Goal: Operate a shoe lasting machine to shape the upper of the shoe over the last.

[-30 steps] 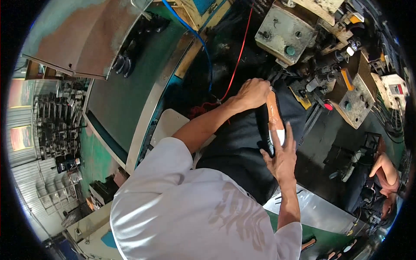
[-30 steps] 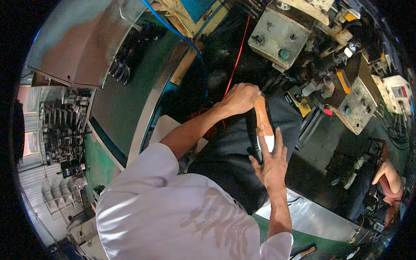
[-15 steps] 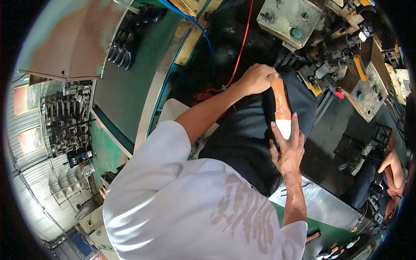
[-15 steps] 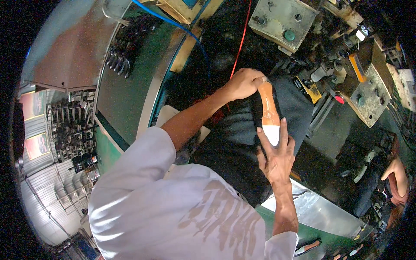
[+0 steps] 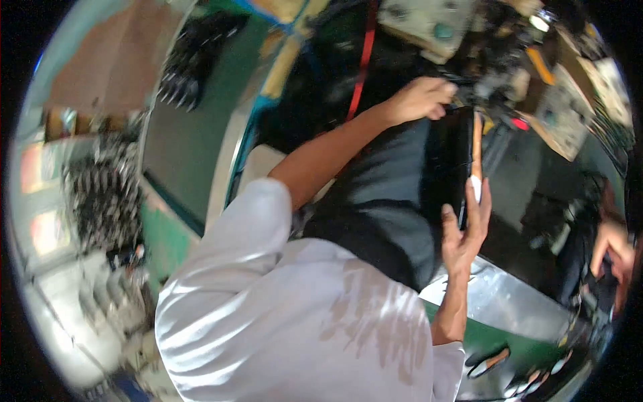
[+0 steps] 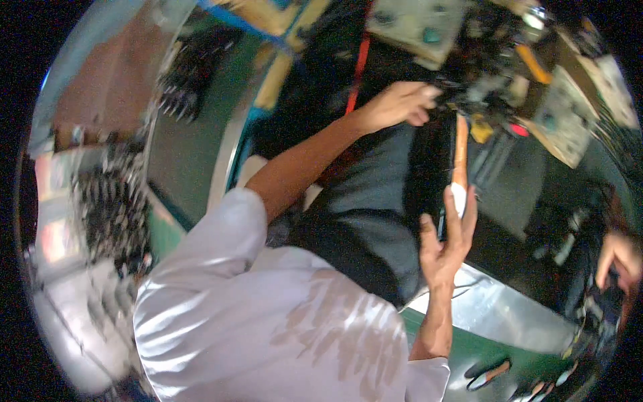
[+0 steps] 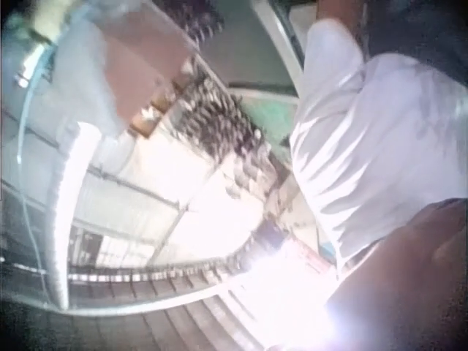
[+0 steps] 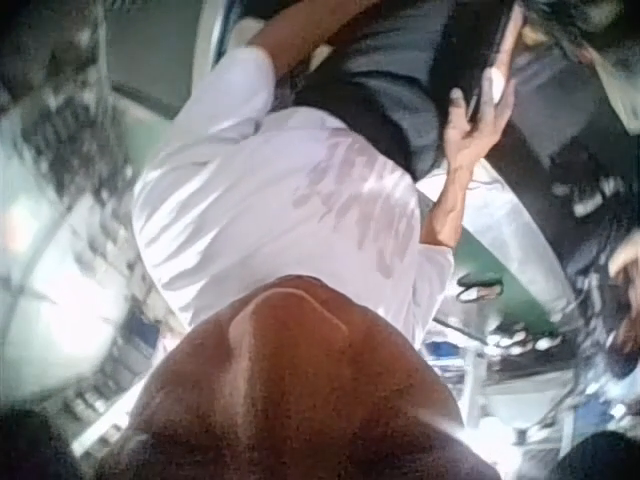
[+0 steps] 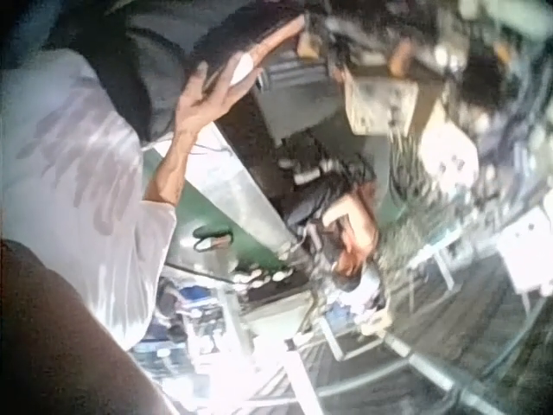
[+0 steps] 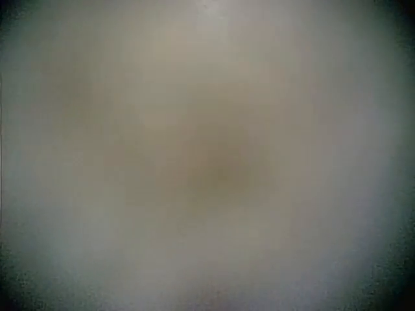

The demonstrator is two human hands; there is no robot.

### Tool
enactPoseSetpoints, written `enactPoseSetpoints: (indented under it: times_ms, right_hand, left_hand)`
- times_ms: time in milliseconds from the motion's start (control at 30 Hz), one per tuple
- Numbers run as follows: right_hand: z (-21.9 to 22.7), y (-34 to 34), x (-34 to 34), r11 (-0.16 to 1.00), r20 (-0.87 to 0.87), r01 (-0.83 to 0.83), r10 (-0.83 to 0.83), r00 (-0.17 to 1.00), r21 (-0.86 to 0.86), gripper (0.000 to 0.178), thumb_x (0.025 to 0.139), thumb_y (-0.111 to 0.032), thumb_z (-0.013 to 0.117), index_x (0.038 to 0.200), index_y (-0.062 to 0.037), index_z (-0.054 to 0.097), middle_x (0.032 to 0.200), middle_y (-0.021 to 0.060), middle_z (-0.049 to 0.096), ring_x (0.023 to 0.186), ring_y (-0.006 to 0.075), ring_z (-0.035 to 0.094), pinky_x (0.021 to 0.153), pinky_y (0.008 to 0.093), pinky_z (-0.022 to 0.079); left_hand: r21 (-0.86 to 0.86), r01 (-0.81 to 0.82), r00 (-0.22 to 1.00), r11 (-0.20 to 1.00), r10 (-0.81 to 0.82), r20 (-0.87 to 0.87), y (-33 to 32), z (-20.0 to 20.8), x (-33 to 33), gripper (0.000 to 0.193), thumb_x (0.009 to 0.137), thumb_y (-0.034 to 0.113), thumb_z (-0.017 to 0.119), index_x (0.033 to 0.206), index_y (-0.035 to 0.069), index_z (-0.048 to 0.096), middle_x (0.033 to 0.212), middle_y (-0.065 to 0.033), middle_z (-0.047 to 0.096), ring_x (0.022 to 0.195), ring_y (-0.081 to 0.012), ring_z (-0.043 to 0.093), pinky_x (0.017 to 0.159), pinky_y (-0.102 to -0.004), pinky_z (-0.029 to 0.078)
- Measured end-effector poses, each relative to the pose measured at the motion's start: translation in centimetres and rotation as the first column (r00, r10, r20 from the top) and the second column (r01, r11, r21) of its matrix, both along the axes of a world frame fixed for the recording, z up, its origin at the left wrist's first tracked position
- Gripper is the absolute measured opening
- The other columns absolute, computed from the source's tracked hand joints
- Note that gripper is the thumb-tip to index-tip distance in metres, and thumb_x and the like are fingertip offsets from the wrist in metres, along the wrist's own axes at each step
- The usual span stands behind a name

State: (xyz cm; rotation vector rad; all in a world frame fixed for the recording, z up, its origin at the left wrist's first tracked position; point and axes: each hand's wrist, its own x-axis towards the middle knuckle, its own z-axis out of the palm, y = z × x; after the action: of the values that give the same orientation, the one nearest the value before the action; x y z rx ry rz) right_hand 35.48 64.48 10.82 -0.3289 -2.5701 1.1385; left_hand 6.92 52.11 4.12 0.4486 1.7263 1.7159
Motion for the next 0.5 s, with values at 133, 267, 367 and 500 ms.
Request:
enactPoseSetpoints:
  times_ms: [133,267,367,500]
  right_hand:
    - [5.9,1.7,-1.4,0.992,-0.086,0.074,-0.065,0.994,0.099,0.066,0.086,-0.007,0.085,0.149,-0.0133,0.069,0.17,0.0334,0.037,0.154,0.0498,0.045,0.123,0.051,0.042]
    - [11.9,6.8,-5.5,0.903,-0.231,0.192,-0.108,0.967,0.384,0.064,0.089,-0.009,0.081,0.151,-0.012,0.066,0.169,0.0339,0.037,0.153,0.0508,0.046,0.122,0.0524,0.044]
    - [14.5,9.9,-11.7,0.792,-0.272,0.289,-0.161,0.949,0.538,0.064,0.09,-0.012,0.082,0.152,-0.0167,0.067,0.166,0.0344,0.041,0.149,0.0503,0.05,0.12,0.0505,0.046]
    - [14.0,13.8,-21.4,0.712,-0.359,0.343,-0.137,0.923,0.613,0.066,0.089,-0.015,0.085,0.151,-0.0257,0.068,0.162,0.0351,0.044,0.145,0.0515,0.054,0.118,0.0513,0.05]
  left_hand:
    - [-0.17,-0.215,0.834,0.962,0.091,-0.544,-0.6,-4.9,1.0,0.034,0.112,0.028,0.057,0.121,-0.001,0.073,0.109,-0.0204,0.075,0.101,-0.0329,0.075,0.088,-0.0464,0.057]
    - [-0.428,-0.2,0.433,0.881,-0.312,-0.846,2.4,-6.0,5.2,0.015,0.094,0.015,0.074,0.108,0.009,0.079,0.106,-0.0086,0.069,0.106,-0.0321,0.062,0.09,-0.0489,0.049]
    - [-0.338,-0.148,0.451,0.929,-0.241,-0.86,4.0,-6.8,4.2,0.014,0.094,0.016,0.075,0.106,0.009,0.079,0.106,-0.008,0.07,0.106,-0.0316,0.064,0.091,-0.0492,0.049]
    - [-0.343,-0.119,0.565,0.932,-0.22,-0.795,4.7,-7.3,2.7,0.014,0.094,0.016,0.074,0.105,0.009,0.079,0.105,-0.0083,0.071,0.106,-0.0317,0.067,0.093,-0.0493,0.05]
